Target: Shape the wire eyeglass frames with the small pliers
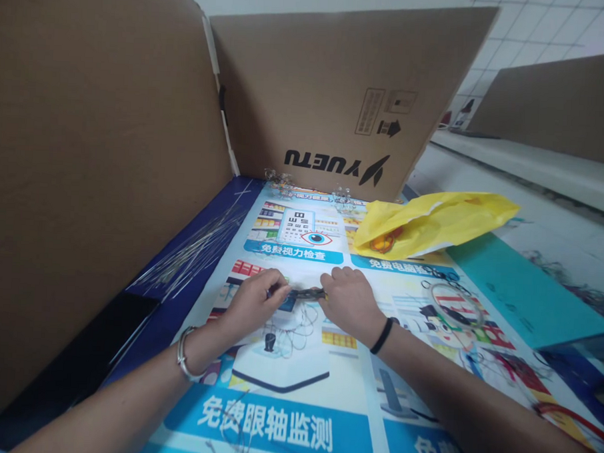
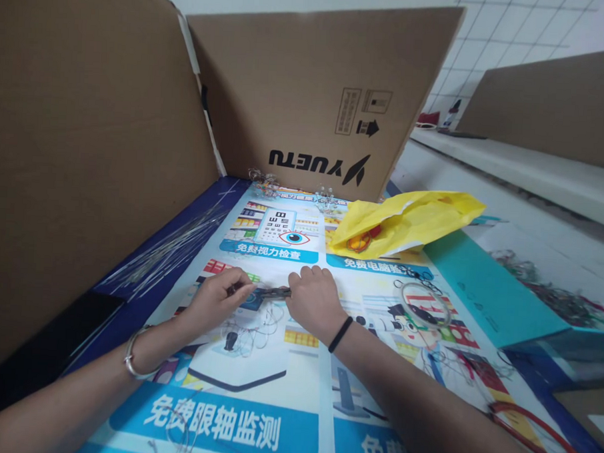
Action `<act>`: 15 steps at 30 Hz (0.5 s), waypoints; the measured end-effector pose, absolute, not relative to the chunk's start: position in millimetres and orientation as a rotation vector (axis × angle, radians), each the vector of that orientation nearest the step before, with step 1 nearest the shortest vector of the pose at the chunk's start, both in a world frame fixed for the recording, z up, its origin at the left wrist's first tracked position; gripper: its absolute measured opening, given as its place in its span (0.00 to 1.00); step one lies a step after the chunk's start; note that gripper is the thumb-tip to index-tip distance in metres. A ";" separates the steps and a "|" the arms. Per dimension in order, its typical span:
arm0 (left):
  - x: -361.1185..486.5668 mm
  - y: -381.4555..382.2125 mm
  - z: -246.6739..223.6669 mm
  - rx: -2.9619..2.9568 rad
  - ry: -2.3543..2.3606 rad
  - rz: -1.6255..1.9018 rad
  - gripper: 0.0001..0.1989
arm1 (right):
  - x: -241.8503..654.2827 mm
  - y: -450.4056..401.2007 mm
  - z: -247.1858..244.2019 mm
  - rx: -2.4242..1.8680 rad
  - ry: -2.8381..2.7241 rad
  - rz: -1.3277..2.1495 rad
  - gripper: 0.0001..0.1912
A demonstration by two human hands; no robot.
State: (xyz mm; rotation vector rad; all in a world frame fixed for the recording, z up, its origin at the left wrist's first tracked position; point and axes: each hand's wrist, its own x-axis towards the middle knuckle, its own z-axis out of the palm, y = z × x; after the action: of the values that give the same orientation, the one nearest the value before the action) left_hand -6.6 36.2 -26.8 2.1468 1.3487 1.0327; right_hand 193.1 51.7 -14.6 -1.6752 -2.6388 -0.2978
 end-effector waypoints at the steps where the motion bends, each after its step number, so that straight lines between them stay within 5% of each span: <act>1: -6.1 35.9 -26.9 2.145 1.352 1.039 0.08 | 192.5 51.4 -14.8 -1.684 -2.634 -0.295 0.11; 15: 0.0 29.0 -26.9 2.166 1.510 1.032 0.09 | 187.7 49.2 -19.3 -1.695 -2.577 -0.322 0.12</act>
State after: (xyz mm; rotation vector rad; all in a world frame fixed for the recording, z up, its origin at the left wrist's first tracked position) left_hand 0.0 29.0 -26.9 2.1658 1.5098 1.0320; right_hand 187.7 49.2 -19.3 -1.6948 -2.5769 -0.3219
